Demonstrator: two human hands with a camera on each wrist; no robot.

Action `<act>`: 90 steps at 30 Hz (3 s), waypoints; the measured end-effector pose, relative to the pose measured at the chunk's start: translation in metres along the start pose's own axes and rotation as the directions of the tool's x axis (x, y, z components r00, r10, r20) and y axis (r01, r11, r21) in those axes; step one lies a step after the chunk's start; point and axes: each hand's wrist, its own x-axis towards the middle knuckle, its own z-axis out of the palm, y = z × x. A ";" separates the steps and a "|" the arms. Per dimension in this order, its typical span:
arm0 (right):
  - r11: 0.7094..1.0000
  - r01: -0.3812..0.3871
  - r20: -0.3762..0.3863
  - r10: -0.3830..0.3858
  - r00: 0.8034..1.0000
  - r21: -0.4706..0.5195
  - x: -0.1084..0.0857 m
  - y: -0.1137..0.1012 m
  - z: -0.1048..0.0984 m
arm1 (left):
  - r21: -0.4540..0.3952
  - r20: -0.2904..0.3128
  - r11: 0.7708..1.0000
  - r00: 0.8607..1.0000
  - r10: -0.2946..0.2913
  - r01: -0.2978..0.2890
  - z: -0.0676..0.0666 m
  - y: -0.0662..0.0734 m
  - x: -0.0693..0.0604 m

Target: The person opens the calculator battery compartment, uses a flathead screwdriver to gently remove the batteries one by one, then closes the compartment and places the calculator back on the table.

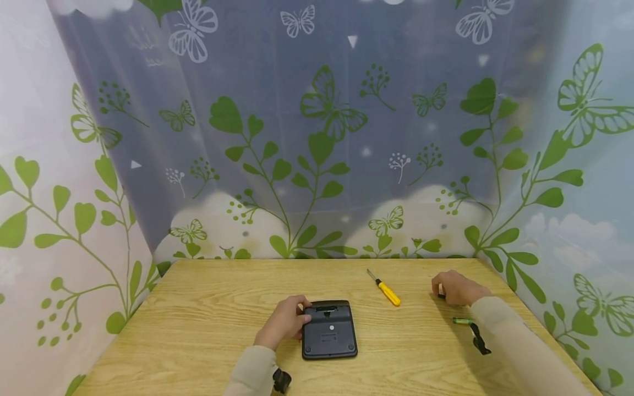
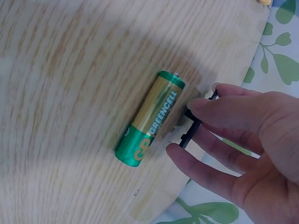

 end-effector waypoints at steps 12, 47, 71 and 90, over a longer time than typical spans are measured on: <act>0.994 -0.078 0.073 0.072 0.995 0.076 0.006 -0.002 -0.004 | -0.011 0.000 1.000 1.000 0.008 -0.008 -0.001 0.000 0.000; 0.992 -0.059 0.106 0.048 0.993 0.111 0.013 -0.029 -0.009 | -0.002 0.000 1.000 1.000 0.011 -0.011 -0.002 0.002 -0.002; 0.998 0.012 0.099 -0.018 0.995 0.064 0.016 -0.046 -0.009 | -0.004 0.007 1.000 1.000 0.005 -0.005 -0.002 0.002 -0.002; 0.997 0.069 0.119 -0.071 0.990 0.022 0.023 -0.061 -0.015 | -0.015 0.005 1.000 1.000 0.013 -0.013 -0.002 0.004 -0.003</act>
